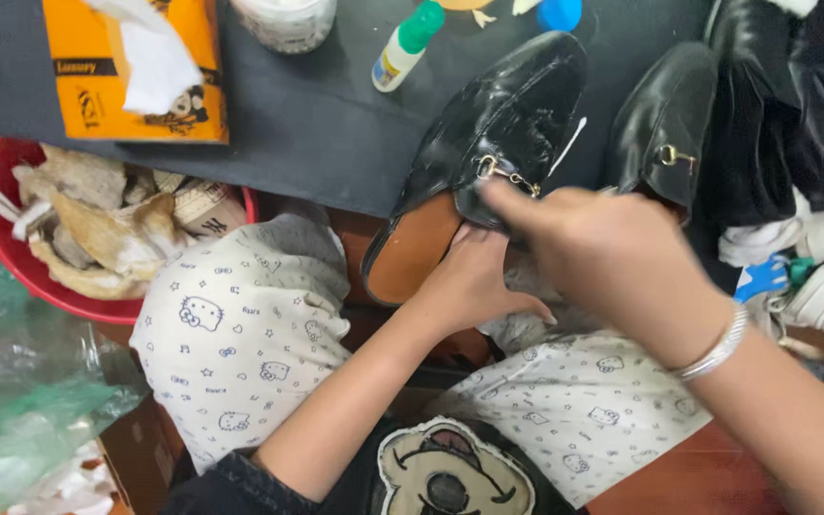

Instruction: The person cleans a pair of black leather loafers by wiping the uppers with a tissue, then uses a cotton swab to apply a liquid from a small bottle to the sole edges. The person handles the shoes one at a time and rotates them to reach different areas.

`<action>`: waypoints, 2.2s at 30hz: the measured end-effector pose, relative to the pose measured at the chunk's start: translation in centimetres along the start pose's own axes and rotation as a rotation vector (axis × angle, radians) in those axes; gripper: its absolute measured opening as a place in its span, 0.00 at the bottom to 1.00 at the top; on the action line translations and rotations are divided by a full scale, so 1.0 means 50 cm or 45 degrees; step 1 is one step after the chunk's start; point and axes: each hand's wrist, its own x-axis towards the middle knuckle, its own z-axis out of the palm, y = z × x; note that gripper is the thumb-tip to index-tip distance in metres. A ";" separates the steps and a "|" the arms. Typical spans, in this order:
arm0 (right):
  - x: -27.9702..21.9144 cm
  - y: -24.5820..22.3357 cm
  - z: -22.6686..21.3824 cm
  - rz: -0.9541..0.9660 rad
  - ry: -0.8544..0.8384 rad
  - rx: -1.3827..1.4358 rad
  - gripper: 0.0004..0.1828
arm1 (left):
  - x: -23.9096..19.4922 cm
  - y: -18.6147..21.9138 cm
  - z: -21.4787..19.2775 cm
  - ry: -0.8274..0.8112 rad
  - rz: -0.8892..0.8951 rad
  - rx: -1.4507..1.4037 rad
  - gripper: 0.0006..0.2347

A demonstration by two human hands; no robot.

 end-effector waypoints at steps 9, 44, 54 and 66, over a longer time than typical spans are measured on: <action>0.018 -0.030 -0.025 -0.022 -0.102 -0.279 0.38 | 0.001 -0.006 0.007 -0.281 -0.239 -0.029 0.32; -0.084 0.092 0.151 0.847 0.619 0.680 0.35 | -0.110 0.132 -0.121 0.380 0.038 0.575 0.26; -0.039 0.051 0.154 0.777 0.619 0.543 0.34 | -0.134 0.113 -0.262 0.935 -0.040 1.020 0.21; -0.072 -0.024 0.103 0.466 1.093 1.361 0.28 | -0.066 0.222 -0.516 1.135 0.289 0.658 0.04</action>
